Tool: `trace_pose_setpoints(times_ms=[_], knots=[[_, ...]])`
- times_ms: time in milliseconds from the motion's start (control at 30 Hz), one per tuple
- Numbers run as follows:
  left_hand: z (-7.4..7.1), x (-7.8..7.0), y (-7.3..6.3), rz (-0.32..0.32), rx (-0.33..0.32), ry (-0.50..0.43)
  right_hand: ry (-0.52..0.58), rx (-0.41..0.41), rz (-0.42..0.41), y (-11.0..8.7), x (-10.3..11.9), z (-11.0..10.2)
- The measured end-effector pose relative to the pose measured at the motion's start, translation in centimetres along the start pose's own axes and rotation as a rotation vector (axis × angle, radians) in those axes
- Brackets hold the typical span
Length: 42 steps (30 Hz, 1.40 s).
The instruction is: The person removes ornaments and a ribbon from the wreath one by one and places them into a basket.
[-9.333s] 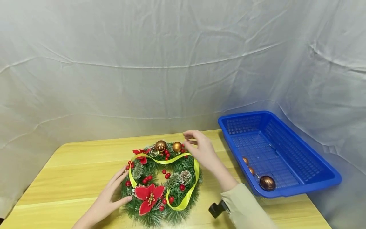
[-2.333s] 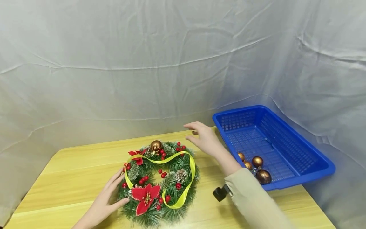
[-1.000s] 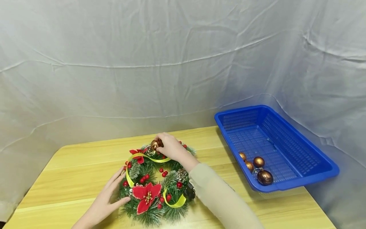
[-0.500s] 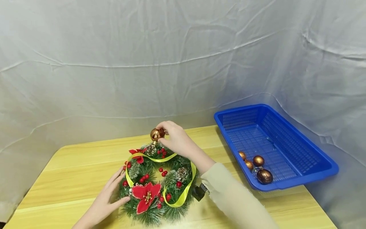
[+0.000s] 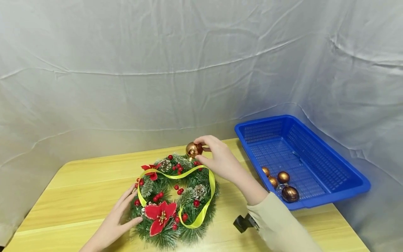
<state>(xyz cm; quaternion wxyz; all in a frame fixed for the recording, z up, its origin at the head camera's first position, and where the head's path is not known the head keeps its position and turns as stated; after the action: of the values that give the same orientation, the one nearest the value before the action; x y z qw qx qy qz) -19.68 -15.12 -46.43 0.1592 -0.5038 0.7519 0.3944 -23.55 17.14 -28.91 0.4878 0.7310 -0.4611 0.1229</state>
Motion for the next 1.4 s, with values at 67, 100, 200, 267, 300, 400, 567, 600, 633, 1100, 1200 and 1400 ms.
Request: trace_pose_setpoints(times_ms=[67, 100, 200, 267, 300, 400, 567, 600, 633, 1100, 1200, 1400], knots=[[0.0, 0.0, 0.0, -0.003, 0.000, -0.002, -0.017, -0.007, 0.014, -0.4, -0.3, -0.7], [0.0, 0.0, 0.0, 0.000, 0.000, -0.002, -0.019, -0.011, 0.020, -0.7, -0.6, -1.1], [0.0, -0.1, 0.0, 0.010, -0.002, -0.005, -0.041, -0.032, 0.034, -1.3, -1.3, -2.2], [0.0, -0.1, 0.0, 0.010, -0.001, -0.008, -0.050, -0.046, 0.041, -1.7, -2.0, -2.9], [0.0, -0.1, 0.0, 0.006, -0.001, -0.011, -0.052, -0.050, 0.047, -1.9, -2.3, -3.2], [0.0, 0.0, 0.0, 0.002, -0.003, -0.012, -0.069, -0.057, 0.078, -2.7, -3.3, -4.4], [0.0, 0.0, 0.0, 0.018, 0.001, -0.002, -0.125, -0.069, 0.138, -4.2, -4.9, -6.7], [0.0, 0.0, 0.0, 0.023, 0.001, -0.001, -0.125, -0.070, 0.152, -4.5, -5.2, -7.2], [0.0, 0.0, 0.0, 0.023, 0.002, -0.001, -0.128, -0.070, 0.163, -4.8, -5.5, -7.6], [-0.1, -0.2, 0.0, 0.023, -0.006, 0.006, -0.229, -0.102, 0.216, -7.5, -8.8, -12.6], [0.0, -0.1, 0.0, 0.014, -0.003, 0.002, -0.267, -0.102, 0.250, -7.9, -9.5, -13.8], [0.0, -0.1, 0.0, -0.008, 0.005, -0.004, -0.316, -0.107, 0.294, -8.7, -11.1, -15.7]])
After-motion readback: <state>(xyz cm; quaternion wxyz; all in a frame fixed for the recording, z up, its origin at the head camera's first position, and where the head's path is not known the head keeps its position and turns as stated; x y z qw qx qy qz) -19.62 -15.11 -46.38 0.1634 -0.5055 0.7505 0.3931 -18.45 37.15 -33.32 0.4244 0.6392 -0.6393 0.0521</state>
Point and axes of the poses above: each hand's wrist, its own y-axis towards the middle knuckle, its own z-axis out of the palm, x = y × z, the point moved 6 cm from there along y, towards the middle knuckle, and after that the axes turned 15 degrees about -x, right-handed, at the moved point
